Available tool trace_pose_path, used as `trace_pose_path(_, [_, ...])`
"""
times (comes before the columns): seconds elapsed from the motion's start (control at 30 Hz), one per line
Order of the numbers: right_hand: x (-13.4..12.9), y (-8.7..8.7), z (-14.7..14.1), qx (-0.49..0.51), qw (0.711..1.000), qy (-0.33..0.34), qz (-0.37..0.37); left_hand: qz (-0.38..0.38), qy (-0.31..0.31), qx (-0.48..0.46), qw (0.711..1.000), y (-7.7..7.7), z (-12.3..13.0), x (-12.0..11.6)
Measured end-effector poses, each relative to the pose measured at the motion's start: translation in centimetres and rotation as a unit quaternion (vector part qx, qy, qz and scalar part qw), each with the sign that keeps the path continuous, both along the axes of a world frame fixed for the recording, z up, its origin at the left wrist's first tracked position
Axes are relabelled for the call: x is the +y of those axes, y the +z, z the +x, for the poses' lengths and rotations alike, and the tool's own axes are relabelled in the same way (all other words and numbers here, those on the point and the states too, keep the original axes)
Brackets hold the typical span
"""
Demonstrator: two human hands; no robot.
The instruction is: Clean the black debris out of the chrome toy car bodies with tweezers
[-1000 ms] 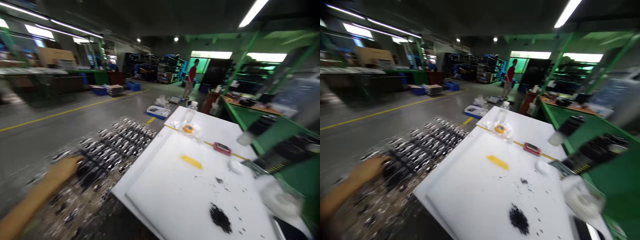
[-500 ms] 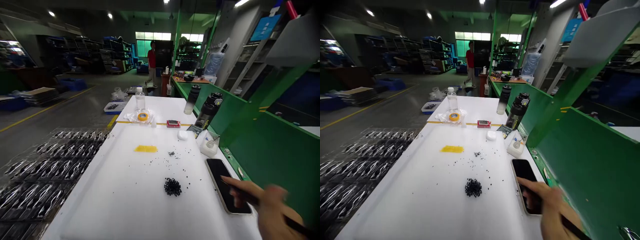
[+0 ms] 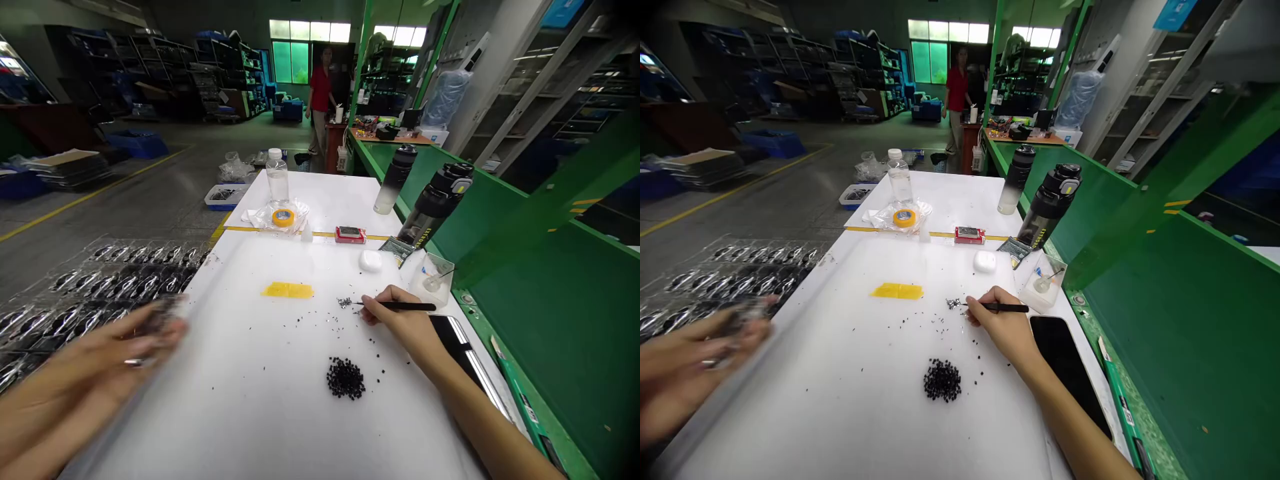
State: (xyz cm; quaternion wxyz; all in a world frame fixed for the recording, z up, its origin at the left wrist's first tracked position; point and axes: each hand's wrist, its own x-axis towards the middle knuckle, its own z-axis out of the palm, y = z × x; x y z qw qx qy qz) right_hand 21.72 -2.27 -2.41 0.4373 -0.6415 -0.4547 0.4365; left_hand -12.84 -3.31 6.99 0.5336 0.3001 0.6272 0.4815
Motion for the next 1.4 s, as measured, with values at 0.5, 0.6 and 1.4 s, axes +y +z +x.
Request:
trace_pose_path(0.5, [-1.7,1.6,1.6,0.04,0.998,0.051,-0.017,-0.106,-0.209,-0.238,0.943,-5.3,13.6,2.4])
trace_pose_path(0.6, [-1.5,1.6,2.3,0.026,0.996,0.07,-0.046,-0.096,-0.215,-0.229,0.944,-5.6,12.9,2.9])
trace_pose_path(1.4, [-1.9,2.4,2.2,-0.065,0.997,0.001,-0.049,-0.04,-0.348,-0.006,0.936,-6.2,12.6,2.7])
